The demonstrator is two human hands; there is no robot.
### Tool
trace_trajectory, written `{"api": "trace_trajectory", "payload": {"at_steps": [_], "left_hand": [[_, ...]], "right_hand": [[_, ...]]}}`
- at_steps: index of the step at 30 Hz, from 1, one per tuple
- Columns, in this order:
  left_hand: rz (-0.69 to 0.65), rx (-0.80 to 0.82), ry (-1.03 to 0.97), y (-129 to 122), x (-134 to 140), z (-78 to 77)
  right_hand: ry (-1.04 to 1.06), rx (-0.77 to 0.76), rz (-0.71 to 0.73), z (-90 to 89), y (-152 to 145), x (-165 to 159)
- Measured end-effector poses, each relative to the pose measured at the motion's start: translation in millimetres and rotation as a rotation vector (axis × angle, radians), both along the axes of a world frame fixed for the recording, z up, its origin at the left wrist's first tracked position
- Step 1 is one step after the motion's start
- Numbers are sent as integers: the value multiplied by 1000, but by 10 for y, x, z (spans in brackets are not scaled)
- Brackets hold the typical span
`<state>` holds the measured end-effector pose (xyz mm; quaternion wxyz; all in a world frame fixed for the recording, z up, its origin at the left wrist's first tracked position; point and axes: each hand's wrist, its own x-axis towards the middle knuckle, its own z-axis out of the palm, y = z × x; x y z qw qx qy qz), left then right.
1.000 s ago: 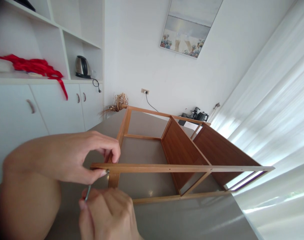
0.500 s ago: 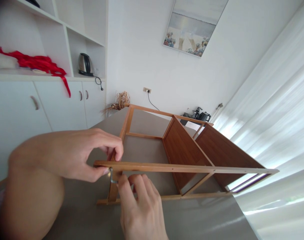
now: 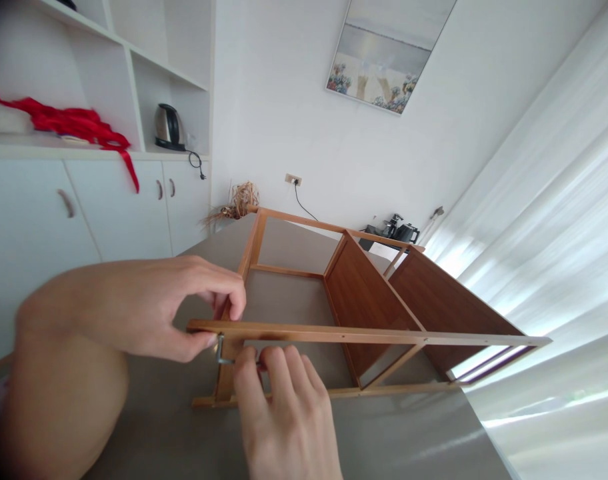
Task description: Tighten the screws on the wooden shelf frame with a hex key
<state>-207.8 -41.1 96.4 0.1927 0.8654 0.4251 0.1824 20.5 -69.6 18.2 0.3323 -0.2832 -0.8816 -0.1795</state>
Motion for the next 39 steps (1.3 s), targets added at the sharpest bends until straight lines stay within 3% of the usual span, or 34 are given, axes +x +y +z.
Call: {"api": "trace_trajectory", "payload": {"at_steps": [6,12,18,26,39], "left_hand": [[16,2,9,-6,-3,6],[19,13,35,-17,0,21],[7,3,27,-10,6,27],[7,-3,43,1,2,24],[30,14,63,-26,4,27]], "right_hand": [[-65,61,-40,136,-25,-2],[11,116,-88,110,-36,-64],[7,69,-78,118,-45,-52],[-38,42,-48,309,-7,2],[-53,-65,58,244,29,106]]}}
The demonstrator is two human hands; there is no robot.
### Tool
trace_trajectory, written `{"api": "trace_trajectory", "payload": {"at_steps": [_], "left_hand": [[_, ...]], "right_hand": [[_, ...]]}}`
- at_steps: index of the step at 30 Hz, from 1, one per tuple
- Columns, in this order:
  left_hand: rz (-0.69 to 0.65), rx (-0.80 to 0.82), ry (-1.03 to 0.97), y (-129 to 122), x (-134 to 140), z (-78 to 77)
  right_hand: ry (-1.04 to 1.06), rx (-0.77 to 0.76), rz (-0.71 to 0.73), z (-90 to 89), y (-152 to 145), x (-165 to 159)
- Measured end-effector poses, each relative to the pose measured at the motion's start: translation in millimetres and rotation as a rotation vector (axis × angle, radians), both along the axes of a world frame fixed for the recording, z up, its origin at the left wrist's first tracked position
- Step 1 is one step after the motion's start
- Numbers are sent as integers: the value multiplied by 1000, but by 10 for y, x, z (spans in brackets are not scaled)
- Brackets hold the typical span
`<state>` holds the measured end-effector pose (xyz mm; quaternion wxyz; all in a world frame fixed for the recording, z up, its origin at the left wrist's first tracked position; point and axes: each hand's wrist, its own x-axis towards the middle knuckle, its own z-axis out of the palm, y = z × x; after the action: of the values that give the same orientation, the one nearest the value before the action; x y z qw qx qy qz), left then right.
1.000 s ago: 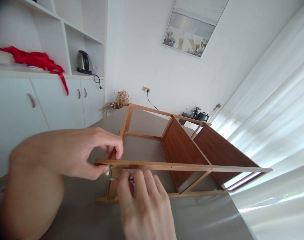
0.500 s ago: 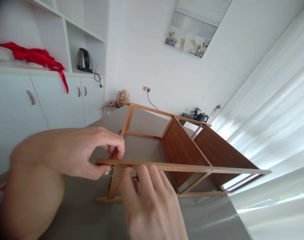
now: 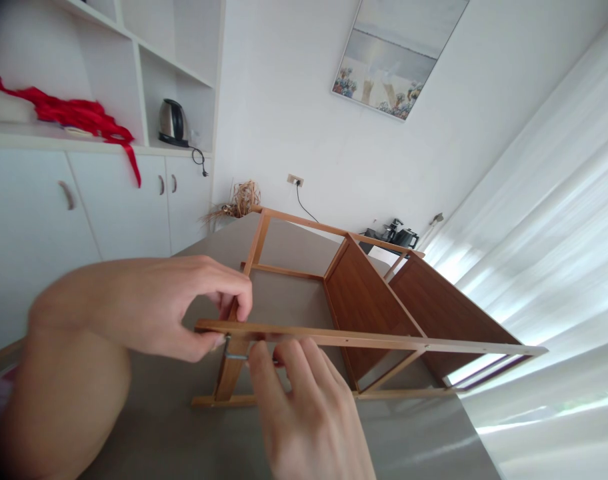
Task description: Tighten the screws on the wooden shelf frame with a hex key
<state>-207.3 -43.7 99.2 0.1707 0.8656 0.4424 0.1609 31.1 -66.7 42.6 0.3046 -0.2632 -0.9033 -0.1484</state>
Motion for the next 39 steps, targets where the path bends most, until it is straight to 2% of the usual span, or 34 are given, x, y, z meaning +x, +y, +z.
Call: {"api": "trace_trajectory", "payload": {"at_steps": [8,13,18,25,31,36,39], "left_hand": [[-1,-27,-16,13,-9,-5],[-2,-40,-8,13,-7,-2],[-6,-37,-3,9,-7,14],[3,-18,5,0,-2,7],[-15,-20,-15,10,-5,-5],[-13,-12,-30,6,-3,6],[-9,-12,-31,4,-2,2]], "right_hand": [[30,-94,33,-45,-3,-6],[14,-49,37,-90,2,10],[95,49,21,-160,19,5],[61,104,-7,-93,-6,-1],[-21,-33,-26,-26,-47,7],[3,-10,-12,-43,-50,-24],[51,-58,9,-85,-32,-59]]}}
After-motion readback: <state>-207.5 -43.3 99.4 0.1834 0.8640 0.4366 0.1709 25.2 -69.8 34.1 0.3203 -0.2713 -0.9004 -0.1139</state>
